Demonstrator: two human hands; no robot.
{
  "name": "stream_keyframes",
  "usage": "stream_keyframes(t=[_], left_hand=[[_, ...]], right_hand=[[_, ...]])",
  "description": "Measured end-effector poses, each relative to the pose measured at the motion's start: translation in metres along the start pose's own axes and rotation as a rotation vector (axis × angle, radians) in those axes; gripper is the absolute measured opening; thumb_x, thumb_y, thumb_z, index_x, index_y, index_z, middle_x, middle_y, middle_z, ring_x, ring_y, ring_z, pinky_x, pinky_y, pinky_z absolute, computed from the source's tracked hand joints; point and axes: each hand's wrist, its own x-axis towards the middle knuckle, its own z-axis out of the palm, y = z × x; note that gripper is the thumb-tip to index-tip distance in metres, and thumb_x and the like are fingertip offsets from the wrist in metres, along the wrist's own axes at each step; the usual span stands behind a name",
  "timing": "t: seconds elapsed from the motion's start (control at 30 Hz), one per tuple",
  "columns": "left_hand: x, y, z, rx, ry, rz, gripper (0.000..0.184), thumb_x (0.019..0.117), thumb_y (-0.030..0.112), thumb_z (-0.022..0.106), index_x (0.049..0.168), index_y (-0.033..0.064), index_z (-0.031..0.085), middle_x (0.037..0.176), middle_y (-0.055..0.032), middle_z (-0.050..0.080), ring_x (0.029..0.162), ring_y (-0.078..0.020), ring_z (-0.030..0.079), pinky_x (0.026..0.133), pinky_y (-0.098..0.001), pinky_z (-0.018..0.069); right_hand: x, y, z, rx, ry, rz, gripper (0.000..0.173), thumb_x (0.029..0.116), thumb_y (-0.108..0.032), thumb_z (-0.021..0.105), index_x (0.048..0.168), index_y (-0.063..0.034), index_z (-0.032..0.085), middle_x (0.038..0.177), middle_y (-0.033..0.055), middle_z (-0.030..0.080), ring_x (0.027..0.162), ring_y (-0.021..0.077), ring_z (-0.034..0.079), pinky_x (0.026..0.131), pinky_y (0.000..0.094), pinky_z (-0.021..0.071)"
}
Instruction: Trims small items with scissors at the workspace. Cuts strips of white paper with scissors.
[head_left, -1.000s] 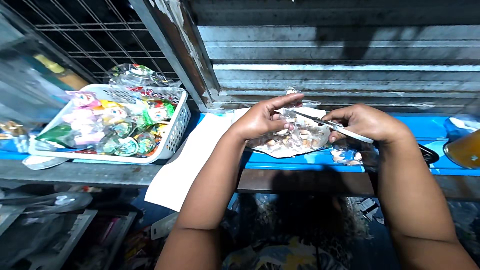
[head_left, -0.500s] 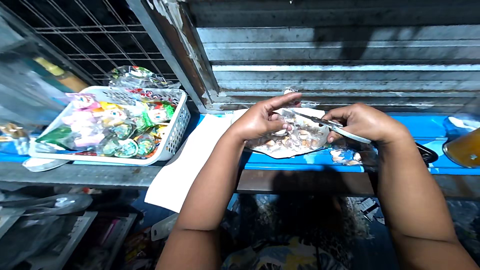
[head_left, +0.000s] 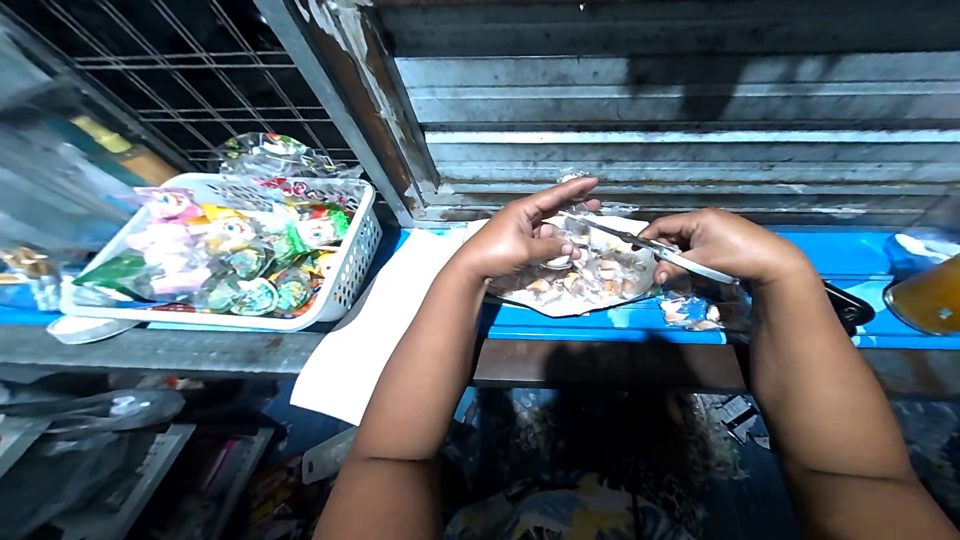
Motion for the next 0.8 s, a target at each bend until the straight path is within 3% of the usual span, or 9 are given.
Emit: stream_keyframes(t=[0.07,0.43,0.57,0.7,0.8], left_hand=[[-0.0005,0.0008,-0.0004,-0.012,-0.001,0.001,0.079,0.0869,-0.013,0.062,0.157,0.0033,0.032,0.146,-0.0086,0.055,0.102,-0.0121,0.07,0.083,-0.0267,0.0608],[0.0,-0.0007,-0.0001,-0.017,-0.013,-0.002,0.077,0.0872,-0.015,0.061,0.157,0.0035,0.034,0.146,-0.0098,0.055,0.101,-0.0117,0.07,0.082,-0.0259,0.0601],[-0.0001,0.0005,0.0012,0.018,-0.015,-0.021,0.076,0.0873,-0.014,0.062,0.156,0.0046,0.035,0.144,-0.0078,0.057,0.1,-0.009,0.069,0.081,-0.0236,0.0593],[-0.0003,0.0015,0.0031,0.046,-0.019,-0.041,0.076,0.0866,-0.014,0.061,0.156,0.006,0.037,0.146,-0.0076,0.055,0.099,-0.0082,0.069,0.078,-0.0225,0.0588],[0.0001,0.0007,0.0035,0.07,-0.033,-0.049,0.077,0.086,-0.014,0.063,0.156,0.0063,0.037,0.146,-0.0073,0.057,0.095,-0.0057,0.068,0.074,-0.0196,0.057]], right_hand=[[0.0001,0.0031,0.0014,0.012,0.011,-0.005,0.043,0.0726,-0.029,0.088,0.11,-0.0132,0.074,0.065,-0.005,0.06,0.049,0.0013,0.05,0.044,0.019,0.0425],[0.0005,0.0037,0.003,-0.001,0.018,0.002,0.038,0.0754,-0.023,0.087,0.111,-0.0148,0.075,0.069,-0.004,0.065,0.053,0.003,0.055,0.048,0.0216,0.0464],[0.0007,0.003,0.0018,-0.092,0.042,-0.025,0.038,0.0744,-0.03,0.087,0.108,-0.015,0.076,0.066,-0.0059,0.062,0.051,0.0018,0.052,0.048,0.0228,0.0442],[0.0016,-0.0006,-0.0025,-0.119,0.013,-0.002,0.038,0.0757,-0.03,0.088,0.108,-0.0127,0.075,0.068,-0.0056,0.062,0.056,0.0014,0.051,0.054,0.0245,0.0445],[0.001,0.0013,-0.0044,-0.102,-0.008,-0.003,0.039,0.0744,-0.03,0.088,0.107,-0.0125,0.076,0.066,-0.0067,0.059,0.054,0.0005,0.048,0.053,0.0235,0.0426]])
